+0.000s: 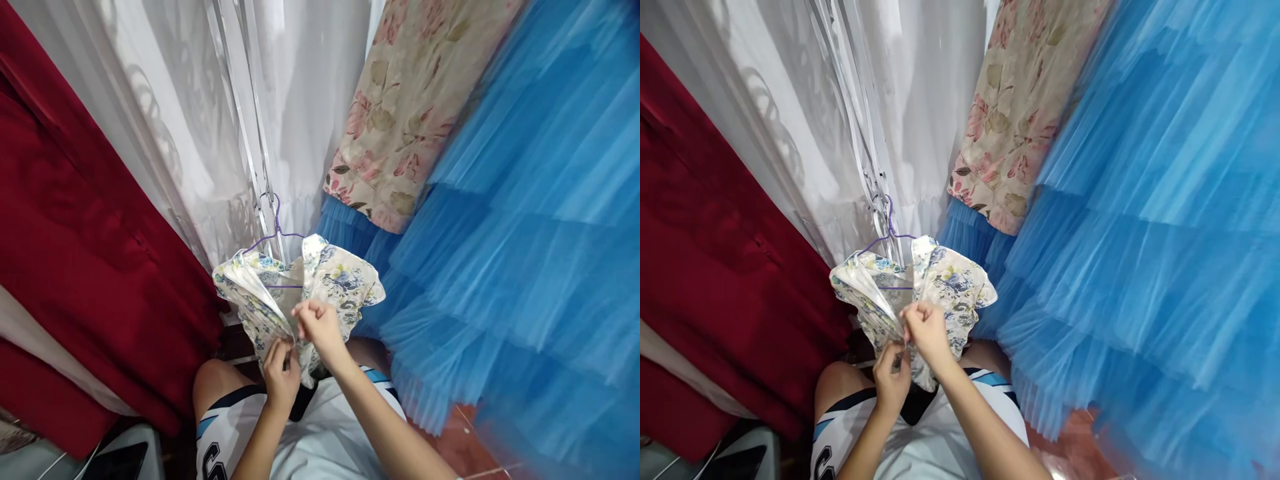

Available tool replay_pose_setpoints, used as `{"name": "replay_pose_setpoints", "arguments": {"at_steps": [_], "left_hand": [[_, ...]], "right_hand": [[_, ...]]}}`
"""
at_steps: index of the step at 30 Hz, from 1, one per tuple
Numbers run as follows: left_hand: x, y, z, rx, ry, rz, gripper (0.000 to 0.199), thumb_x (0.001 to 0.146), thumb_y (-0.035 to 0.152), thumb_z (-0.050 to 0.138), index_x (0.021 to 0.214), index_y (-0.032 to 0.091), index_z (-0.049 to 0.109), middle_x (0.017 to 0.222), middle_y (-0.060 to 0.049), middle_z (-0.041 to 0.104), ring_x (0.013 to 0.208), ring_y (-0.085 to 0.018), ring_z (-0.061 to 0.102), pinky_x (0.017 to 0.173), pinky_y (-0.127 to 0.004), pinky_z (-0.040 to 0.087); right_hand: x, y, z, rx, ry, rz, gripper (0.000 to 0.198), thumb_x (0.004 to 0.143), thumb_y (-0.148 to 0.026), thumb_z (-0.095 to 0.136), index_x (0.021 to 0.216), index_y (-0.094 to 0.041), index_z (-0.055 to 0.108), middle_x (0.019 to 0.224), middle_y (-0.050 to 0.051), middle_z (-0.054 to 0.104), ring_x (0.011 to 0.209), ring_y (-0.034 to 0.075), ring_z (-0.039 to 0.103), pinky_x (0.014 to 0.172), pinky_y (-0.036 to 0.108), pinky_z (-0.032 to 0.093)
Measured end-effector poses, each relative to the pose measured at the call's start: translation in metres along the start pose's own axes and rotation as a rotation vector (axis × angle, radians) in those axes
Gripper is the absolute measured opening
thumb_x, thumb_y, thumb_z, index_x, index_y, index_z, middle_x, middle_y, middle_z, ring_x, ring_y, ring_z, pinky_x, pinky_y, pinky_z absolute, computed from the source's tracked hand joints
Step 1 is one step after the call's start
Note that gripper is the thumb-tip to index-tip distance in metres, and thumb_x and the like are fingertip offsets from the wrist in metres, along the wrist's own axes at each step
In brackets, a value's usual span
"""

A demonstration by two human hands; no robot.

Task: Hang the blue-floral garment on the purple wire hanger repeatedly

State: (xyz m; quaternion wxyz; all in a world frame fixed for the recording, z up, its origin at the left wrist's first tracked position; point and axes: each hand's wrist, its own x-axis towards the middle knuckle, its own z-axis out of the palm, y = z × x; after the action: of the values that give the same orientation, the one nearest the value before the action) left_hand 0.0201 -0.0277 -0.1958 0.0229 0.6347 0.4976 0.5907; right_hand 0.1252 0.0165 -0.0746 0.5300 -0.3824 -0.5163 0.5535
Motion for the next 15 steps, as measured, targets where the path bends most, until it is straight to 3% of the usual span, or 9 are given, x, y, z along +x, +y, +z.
{"name": "replay_pose_setpoints", "arguments": {"at_steps": [2,5,8,12,15], "left_hand": [[-0.007,-0.001,-0.001,0.005,-0.034,-0.043,0.011,0.088,0.012,0.053,0.079,0.018,0.058,0.074,-0.002,0.061,0.071,-0.014,0.06,0.069,-0.025,0.048],[-0.01,0.0,-0.004,0.034,0.009,-0.152,0.007,0.088,0.02,0.059,0.082,0.018,0.06,0.068,0.0,0.059,0.064,-0.014,0.056,0.065,-0.025,0.047],[-0.009,0.005,-0.007,0.007,0.047,-0.207,0.009,0.087,0.025,0.062,0.091,0.017,0.062,0.074,-0.002,0.062,0.067,-0.015,0.058,0.067,-0.027,0.049],[-0.011,0.014,-0.008,-0.066,0.016,-0.165,0.015,0.09,0.023,0.057,0.1,0.018,0.066,0.086,-0.007,0.066,0.079,-0.018,0.064,0.072,-0.029,0.051],[-0.012,0.018,-0.009,-0.115,-0.014,-0.135,0.018,0.091,0.018,0.054,0.102,0.018,0.068,0.086,-0.007,0.066,0.081,-0.018,0.064,0.074,-0.028,0.052]], "right_hand": [[0.014,-0.023,-0.003,-0.019,0.016,-0.05,0.02,0.079,-0.028,0.051,0.066,-0.016,0.061,0.038,-0.004,0.052,0.03,0.007,0.035,0.035,0.019,0.025],[0.017,-0.037,-0.013,-0.133,-0.185,-0.062,0.025,0.082,-0.028,0.052,0.061,-0.017,0.06,0.039,-0.003,0.054,0.032,0.007,0.037,0.036,0.02,0.026],[-0.003,-0.012,-0.024,-0.283,-0.29,-0.015,0.034,0.085,-0.036,0.058,0.056,-0.018,0.056,0.043,-0.001,0.056,0.036,0.008,0.04,0.039,0.021,0.027],[-0.033,0.04,-0.03,-0.334,-0.19,0.056,0.028,0.083,-0.041,0.064,0.068,-0.019,0.055,0.055,0.001,0.063,0.049,0.013,0.054,0.046,0.022,0.036],[-0.04,0.055,-0.028,-0.371,-0.196,0.014,0.03,0.09,-0.042,0.055,0.07,-0.02,0.051,0.055,0.0,0.062,0.052,0.014,0.057,0.05,0.023,0.038]]}}
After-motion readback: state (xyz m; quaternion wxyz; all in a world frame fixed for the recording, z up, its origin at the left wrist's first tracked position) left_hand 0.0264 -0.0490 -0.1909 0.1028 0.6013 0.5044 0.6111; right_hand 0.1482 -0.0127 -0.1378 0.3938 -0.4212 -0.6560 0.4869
